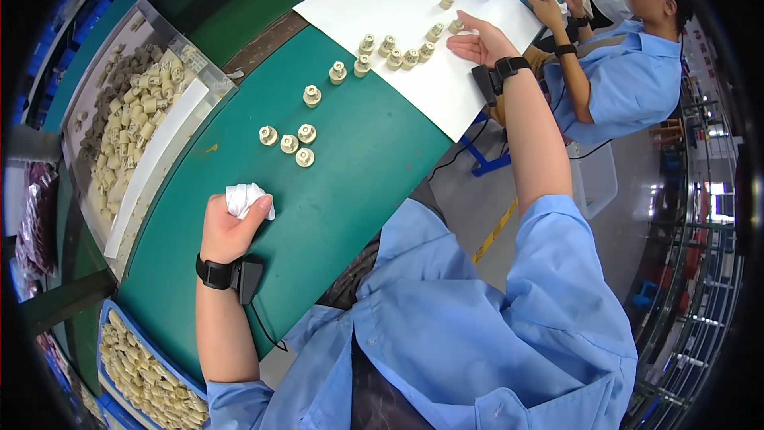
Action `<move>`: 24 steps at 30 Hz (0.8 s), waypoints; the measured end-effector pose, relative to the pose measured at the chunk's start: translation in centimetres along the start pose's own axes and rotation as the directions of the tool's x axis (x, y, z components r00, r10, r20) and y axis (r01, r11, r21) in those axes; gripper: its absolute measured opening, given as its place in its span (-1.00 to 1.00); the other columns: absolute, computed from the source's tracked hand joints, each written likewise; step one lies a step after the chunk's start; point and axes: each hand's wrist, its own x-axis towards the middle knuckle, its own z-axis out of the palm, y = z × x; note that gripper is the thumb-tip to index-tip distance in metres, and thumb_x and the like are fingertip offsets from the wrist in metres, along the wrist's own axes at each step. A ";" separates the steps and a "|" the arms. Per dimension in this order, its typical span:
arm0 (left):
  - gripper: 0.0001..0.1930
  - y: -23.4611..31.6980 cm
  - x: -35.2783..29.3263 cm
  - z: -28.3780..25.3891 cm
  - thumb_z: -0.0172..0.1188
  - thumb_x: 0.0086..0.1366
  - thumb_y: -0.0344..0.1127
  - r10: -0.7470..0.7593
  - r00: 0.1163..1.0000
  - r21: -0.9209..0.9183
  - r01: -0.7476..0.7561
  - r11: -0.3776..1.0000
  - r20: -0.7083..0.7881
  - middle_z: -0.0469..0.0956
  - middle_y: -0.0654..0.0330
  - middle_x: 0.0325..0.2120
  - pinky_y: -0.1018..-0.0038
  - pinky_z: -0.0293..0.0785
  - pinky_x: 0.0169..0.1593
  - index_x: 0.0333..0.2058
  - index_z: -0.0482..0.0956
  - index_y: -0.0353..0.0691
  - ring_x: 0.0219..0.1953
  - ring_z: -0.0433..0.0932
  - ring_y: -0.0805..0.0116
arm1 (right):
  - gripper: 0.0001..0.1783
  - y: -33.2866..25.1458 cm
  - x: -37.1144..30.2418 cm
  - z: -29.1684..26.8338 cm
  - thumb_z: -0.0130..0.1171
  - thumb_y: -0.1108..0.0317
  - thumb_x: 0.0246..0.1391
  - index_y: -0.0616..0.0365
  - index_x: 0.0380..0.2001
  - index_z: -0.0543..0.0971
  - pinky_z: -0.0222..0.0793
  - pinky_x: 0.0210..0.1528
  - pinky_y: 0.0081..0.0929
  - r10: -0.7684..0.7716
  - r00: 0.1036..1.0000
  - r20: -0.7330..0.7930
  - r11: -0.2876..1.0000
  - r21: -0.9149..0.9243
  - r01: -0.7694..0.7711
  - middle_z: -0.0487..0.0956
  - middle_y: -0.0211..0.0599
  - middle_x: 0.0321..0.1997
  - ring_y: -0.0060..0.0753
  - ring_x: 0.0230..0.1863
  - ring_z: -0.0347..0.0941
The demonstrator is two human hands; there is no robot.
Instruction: The person picks up plastic components from a tray, wipes each one with a cloth, and arranges them into rows on a white surface.
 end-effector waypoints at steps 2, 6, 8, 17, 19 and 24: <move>-0.78 0.0 0.0 0.0 0.24 0.25 -0.29 0.000 1.000 -0.007 0.000 1.000 -0.005 0.50 0.30 -0.64 0.55 0.31 -0.44 -0.51 0.56 -0.31 -0.56 0.39 0.54 | -0.33 0.2 0.2 0.0 0.19 -0.04 0.13 0.34 0.04 0.33 0.63 -0.26 -0.58 -0.010 1.000 0.009 1.000 0.007 0.010 0.61 0.09 -0.18 -0.29 -0.23 0.64; -0.78 0.0 -0.1 -0.1 0.24 0.24 -0.28 -0.017 1.000 -0.008 0.017 1.000 0.008 0.51 0.30 -0.63 0.56 0.32 -0.44 -0.51 0.57 -0.30 -0.55 0.39 0.55 | -0.41 0.0 0.0 0.5 0.17 0.02 0.15 0.31 0.01 0.35 0.63 -0.28 -0.59 -0.033 0.999 0.006 0.999 0.032 0.033 0.60 0.05 -0.14 -0.30 -0.23 0.64; -0.78 -0.2 0.2 -0.2 0.24 0.25 -0.28 -0.018 1.000 -0.037 0.018 0.999 -0.004 0.50 0.31 -0.63 0.56 0.32 -0.43 -0.51 0.57 -0.30 -0.55 0.39 0.55 | -0.46 -0.5 -0.4 1.1 0.17 0.06 0.16 0.30 -0.02 0.36 0.63 -0.30 -0.58 -0.043 0.999 -0.025 0.998 0.050 0.044 0.60 0.02 -0.12 -0.30 -0.24 0.64; -0.78 0.1 0.0 0.0 0.21 0.28 -0.30 0.023 0.999 -0.048 -0.022 0.999 0.024 0.50 0.32 -0.62 0.56 0.32 -0.42 -0.52 0.56 -0.29 -0.53 0.39 0.57 | -0.54 2.0 -5.4 1.0 0.11 0.17 0.21 0.33 0.00 0.37 0.60 -0.39 -0.51 0.008 0.993 0.114 0.974 0.226 -0.034 0.63 -0.01 -0.30 -0.28 -0.33 0.64; -0.78 0.1 0.0 -0.1 0.22 0.27 -0.30 0.021 0.999 -0.046 -0.020 0.999 0.025 0.50 0.32 -0.62 0.56 0.32 -0.42 -0.52 0.56 -0.29 -0.53 0.39 0.57 | -0.55 2.1 -6.9 2.8 0.09 0.19 0.22 0.35 0.00 0.37 0.59 -0.39 -0.51 0.047 0.990 0.133 0.972 0.222 -0.076 0.64 -0.02 -0.35 -0.29 -0.37 0.63; -0.78 0.1 -0.2 0.1 0.23 0.27 -0.29 0.018 1.000 -0.061 -0.017 0.998 0.013 0.51 0.32 -0.62 0.56 0.31 -0.42 -0.51 0.57 -0.29 -0.53 0.38 0.58 | -0.55 1.8 -9.4 5.8 0.09 0.20 0.23 0.37 -0.01 0.39 0.57 -0.38 -0.52 0.033 0.982 0.184 0.986 0.155 -0.062 0.64 -0.03 -0.37 -0.31 -0.41 0.63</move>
